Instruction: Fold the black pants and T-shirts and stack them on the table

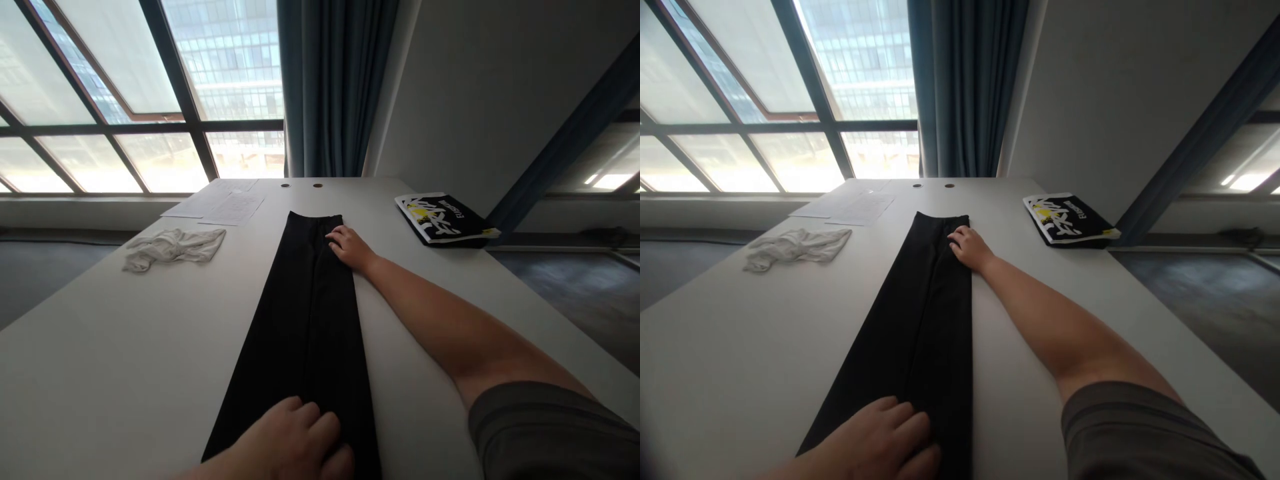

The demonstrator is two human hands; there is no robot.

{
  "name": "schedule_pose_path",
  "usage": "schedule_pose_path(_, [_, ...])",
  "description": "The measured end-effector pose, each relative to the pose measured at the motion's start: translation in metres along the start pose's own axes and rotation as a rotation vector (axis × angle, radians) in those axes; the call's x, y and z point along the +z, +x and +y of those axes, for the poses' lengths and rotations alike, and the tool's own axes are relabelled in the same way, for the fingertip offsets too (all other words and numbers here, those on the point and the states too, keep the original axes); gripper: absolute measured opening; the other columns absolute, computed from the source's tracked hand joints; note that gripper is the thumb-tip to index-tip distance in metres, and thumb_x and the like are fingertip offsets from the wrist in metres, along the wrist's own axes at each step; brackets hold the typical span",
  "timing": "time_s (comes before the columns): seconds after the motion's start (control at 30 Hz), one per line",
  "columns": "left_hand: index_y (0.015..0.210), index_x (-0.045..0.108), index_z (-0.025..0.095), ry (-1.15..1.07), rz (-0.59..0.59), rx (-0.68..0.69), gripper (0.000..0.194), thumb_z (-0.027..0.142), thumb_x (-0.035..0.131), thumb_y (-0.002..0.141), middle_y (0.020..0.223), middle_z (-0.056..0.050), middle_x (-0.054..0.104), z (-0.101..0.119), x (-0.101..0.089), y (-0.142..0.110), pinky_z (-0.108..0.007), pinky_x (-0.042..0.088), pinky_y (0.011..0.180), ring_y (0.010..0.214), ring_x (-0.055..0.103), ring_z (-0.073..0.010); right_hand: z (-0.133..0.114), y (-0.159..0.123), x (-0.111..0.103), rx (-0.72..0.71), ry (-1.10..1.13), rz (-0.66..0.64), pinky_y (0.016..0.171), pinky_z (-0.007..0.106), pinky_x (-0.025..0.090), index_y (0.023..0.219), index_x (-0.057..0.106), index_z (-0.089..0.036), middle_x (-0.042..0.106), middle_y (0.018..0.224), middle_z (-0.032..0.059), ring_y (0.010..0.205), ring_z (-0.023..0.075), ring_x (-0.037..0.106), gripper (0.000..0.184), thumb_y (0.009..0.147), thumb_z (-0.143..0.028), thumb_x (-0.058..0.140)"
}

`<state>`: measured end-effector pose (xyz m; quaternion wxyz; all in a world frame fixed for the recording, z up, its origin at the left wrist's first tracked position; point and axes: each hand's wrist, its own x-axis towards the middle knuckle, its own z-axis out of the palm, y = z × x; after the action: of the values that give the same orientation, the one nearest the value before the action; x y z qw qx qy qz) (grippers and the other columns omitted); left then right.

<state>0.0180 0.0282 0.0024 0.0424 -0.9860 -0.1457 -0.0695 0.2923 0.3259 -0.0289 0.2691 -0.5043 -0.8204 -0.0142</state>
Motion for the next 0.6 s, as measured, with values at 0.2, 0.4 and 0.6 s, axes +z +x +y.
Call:
schedule_pose_path(0.2, [0.092, 0.055, 0.021, -0.125, -0.030, -0.241, 0.013, 0.024, 0.068, 0.090, 0.090, -0.002, 0.062, 0.001, 0.002, -0.003, -0.033, 0.048, 0.064, 0.075, 0.059, -0.0190, -0.071, -0.094, -0.043, -0.365, 0.241, -0.045, 0.114, 0.055, 0.049, 0.126, 0.073, -0.029, 0.068, 0.123, 0.0114, 0.120, 0.0294, 0.062, 0.050, 0.086, -0.007, 0.052])
schedule_pose_path(0.4, [0.095, 0.059, 0.022, -0.569, 0.315, -0.571, 0.025, 0.007, 0.052, 0.076, 0.092, -0.001, 0.062, -0.012, -0.020, -0.006, -0.028, 0.047, 0.067, 0.076, 0.061, -0.0154, -0.119, -0.187, -0.093, -0.447, 0.414, -0.330, 0.122, 0.054, 0.046, 0.156, 0.049, -0.040, 0.066, 0.141, 0.0072, 0.137, 0.0264, 0.059, 0.087, 0.078, -0.004, 0.057])
schedule_pose_path(0.6, [0.097, 0.058, 0.022, -0.552, 0.268, -0.558, 0.019, 0.013, 0.055, 0.081, 0.095, -0.002, 0.065, -0.005, -0.016, -0.001, -0.032, 0.055, 0.077, 0.085, 0.066, -0.0191, -0.163, -0.215, -0.085, -0.297, 0.407, -0.212, 0.103, 0.055, 0.057, 0.142, 0.065, -0.035, 0.075, 0.120, 0.0123, 0.108, 0.0304, 0.070, 0.056, 0.086, -0.032, 0.074])
